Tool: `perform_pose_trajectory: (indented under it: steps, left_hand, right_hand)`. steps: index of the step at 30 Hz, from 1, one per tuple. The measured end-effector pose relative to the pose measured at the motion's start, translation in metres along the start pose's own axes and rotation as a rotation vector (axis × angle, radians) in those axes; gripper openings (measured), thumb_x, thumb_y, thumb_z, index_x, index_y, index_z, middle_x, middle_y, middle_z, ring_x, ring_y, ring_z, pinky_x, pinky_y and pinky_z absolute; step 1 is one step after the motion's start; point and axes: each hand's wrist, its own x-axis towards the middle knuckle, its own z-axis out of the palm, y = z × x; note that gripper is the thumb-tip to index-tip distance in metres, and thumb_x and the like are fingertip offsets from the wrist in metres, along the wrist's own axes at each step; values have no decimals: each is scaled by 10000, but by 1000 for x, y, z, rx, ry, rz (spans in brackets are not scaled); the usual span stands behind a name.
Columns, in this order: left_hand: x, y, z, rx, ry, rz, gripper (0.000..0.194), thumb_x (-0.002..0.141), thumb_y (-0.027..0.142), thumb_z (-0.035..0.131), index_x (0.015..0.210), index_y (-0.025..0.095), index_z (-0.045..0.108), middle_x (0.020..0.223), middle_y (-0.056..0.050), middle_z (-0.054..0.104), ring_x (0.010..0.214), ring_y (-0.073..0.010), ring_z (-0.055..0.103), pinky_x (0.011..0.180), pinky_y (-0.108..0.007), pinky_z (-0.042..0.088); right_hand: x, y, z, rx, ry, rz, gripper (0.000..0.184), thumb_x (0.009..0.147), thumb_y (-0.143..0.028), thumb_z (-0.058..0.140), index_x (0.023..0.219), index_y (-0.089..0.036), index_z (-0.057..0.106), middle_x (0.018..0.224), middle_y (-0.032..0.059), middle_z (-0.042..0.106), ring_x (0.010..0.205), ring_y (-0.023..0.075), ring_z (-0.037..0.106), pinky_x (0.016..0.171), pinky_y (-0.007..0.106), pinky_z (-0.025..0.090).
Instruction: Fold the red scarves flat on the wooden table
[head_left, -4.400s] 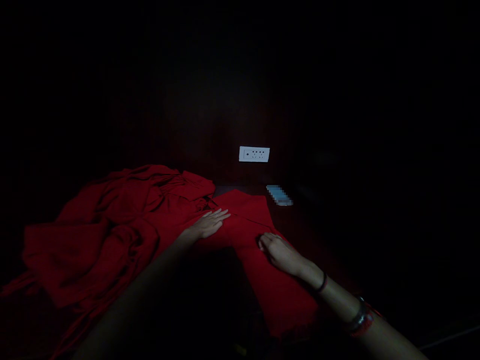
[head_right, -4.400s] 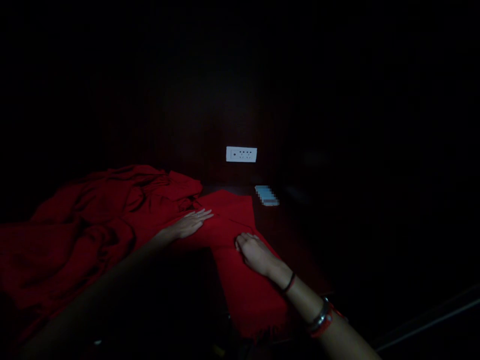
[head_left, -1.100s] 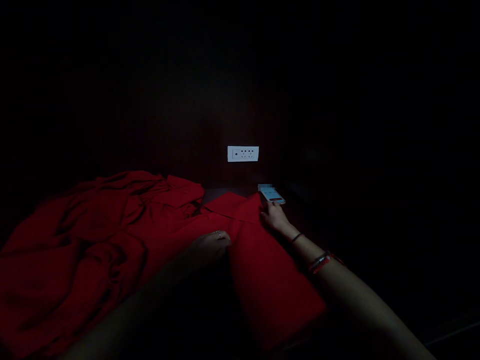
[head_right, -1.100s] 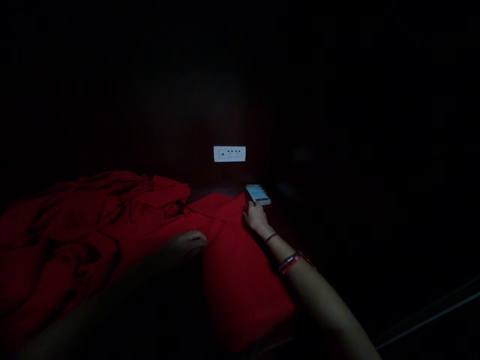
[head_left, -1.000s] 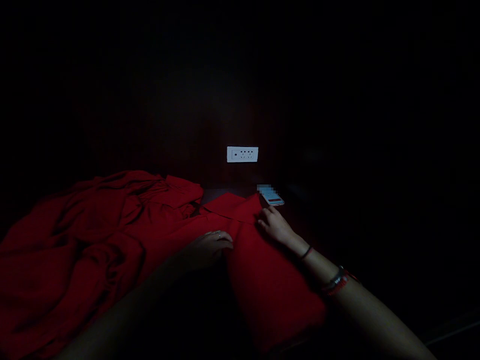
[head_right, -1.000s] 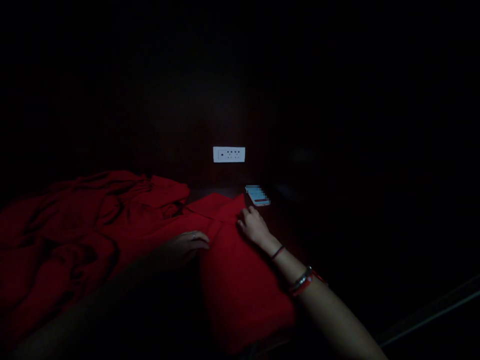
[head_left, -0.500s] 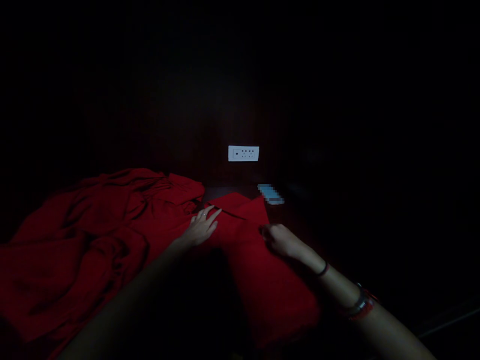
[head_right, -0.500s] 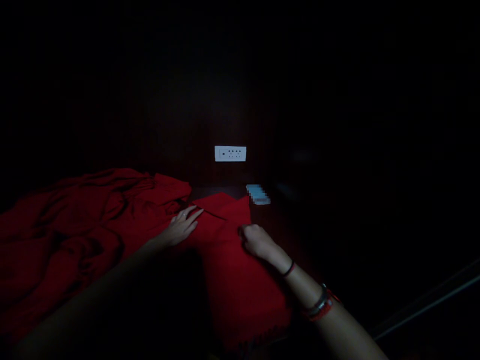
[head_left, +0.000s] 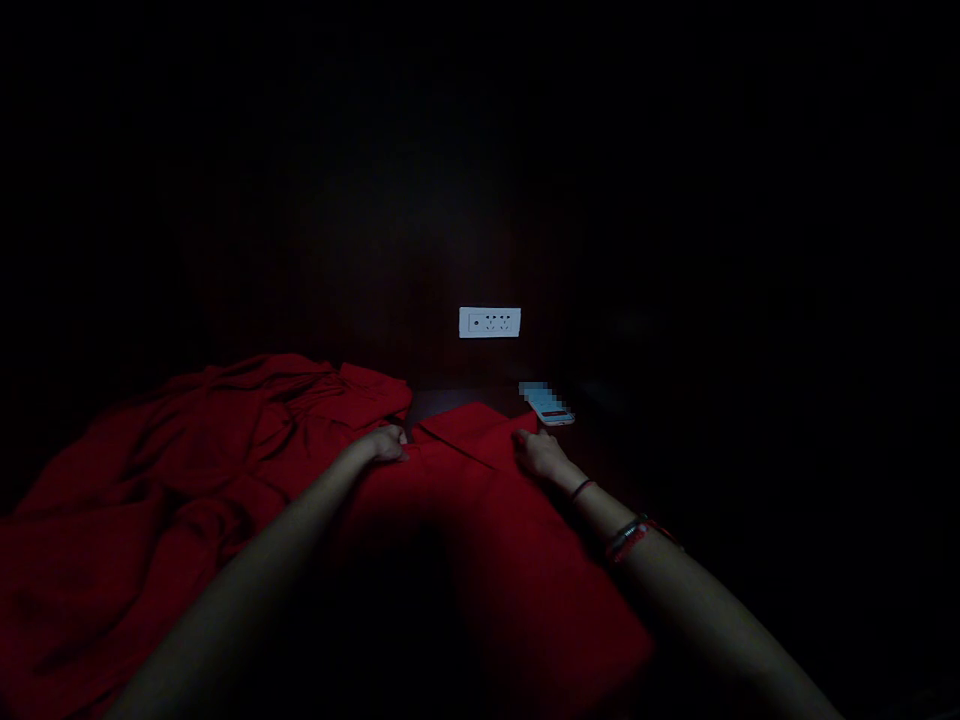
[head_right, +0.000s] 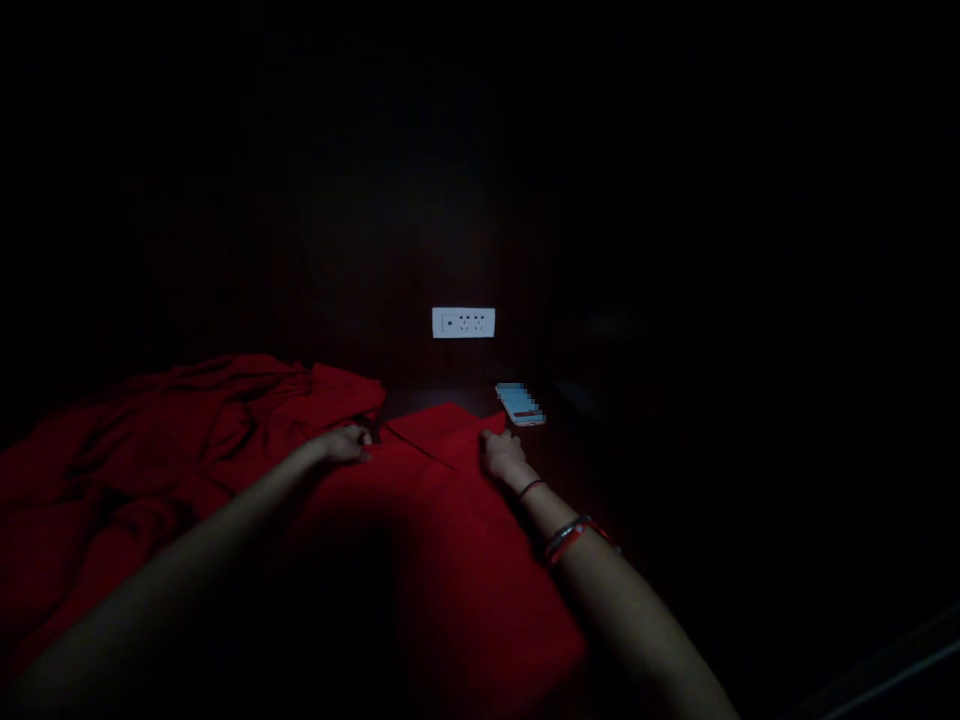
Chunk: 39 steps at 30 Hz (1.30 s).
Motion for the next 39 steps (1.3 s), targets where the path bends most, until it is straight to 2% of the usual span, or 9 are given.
perform_pose_trajectory:
  steps: [4, 9, 13, 16, 18, 23, 31, 35, 39]
  left_hand:
    - [7, -4, -7, -33, -84, -14, 124, 591, 165, 560, 711, 151, 590, 742, 8, 638, 681, -127, 575, 550, -161, 421]
    - [4, 3, -6, 8, 31, -76, 243, 715, 165, 424, 911, 122, 561, 906, -83, 613, 804, -177, 571, 649, -229, 431]
    - [-11, 27, 12, 133, 279, -38, 474, 714, 75, 356, 1181, 151, 385, 1178, -156, 444, 1039, -258, 455, 812, -379, 372]
    - [-19, 42, 32, 202, 581, 78, 462, 712, 66, 352, 1166, 127, 409, 1213, -158, 409, 1079, -252, 421, 867, -367, 346]
    - [-20, 44, 47, 182, 674, 182, 400, 751, 146, 367, 1142, 96, 434, 1239, -162, 390, 1114, -245, 395, 899, -342, 336]
    - [-16, 33, 73, 180, 418, 456, 417, 829, 339, 306, 1209, 190, 391, 1306, -92, 348, 1193, -250, 307, 935, -412, 301]
    - [-30, 27, 65, 110, 412, 372, 421, 854, 285, 209, 1246, 200, 339, 1349, -48, 278, 1249, -197, 189, 975, -363, 254]
    - [-31, 21, 64, 86, 349, 336, 429, 844, 275, 226, 1253, 196, 328, 1341, -48, 294, 1233, -196, 235, 966, -345, 274]
    - [-30, 22, 63, 84, 351, 201, 471, 839, 280, 226, 1294, 159, 255, 1359, -106, 237, 1228, -250, 233, 956, -397, 263]
  right_hand:
    - [24, 6, 12, 43, 27, -81, 439, 664, -46, 462, 1075, -170, 553, 997, 86, 572, 931, 185, 509, 790, 257, 369]
    - [40, 16, 11, 77, 151, -91, 446, 702, -20, 370, 1101, -133, 536, 1048, 109, 526, 974, 178, 462, 834, 283, 341]
    - [29, 9, 14, -38, 134, -71, 334, 773, -144, 394, 1063, -177, 555, 1115, 146, 454, 1024, 248, 410, 814, 382, 340]
    - [11, -4, 18, -123, 228, -150, 362, 826, -301, 356, 1165, -228, 457, 1272, 126, 315, 1151, 276, 269, 865, 435, 287]
    - [-1, -10, 22, -131, 163, -273, 434, 836, -409, 307, 1234, -248, 369, 1321, 101, 265, 1200, 263, 201, 914, 446, 232]
    - [-20, -10, 25, -91, -60, -362, 495, 851, -450, 209, 1285, -227, 290, 1348, 98, 243, 1222, 251, 198, 959, 450, 172]
    - [-78, -24, 5, -46, -47, -664, 230, 830, -247, 378, 993, -178, 526, 963, 79, 523, 880, 169, 472, 786, 302, 356]
    - [-84, -28, 9, -92, 27, -639, 212, 841, -167, 313, 879, -169, 522, 900, 72, 523, 823, 167, 456, 739, 311, 342]
    - [-79, -25, -1, 71, 66, -604, 157, 801, -112, 348, 836, -166, 491, 848, 50, 504, 795, 148, 445, 725, 282, 336]
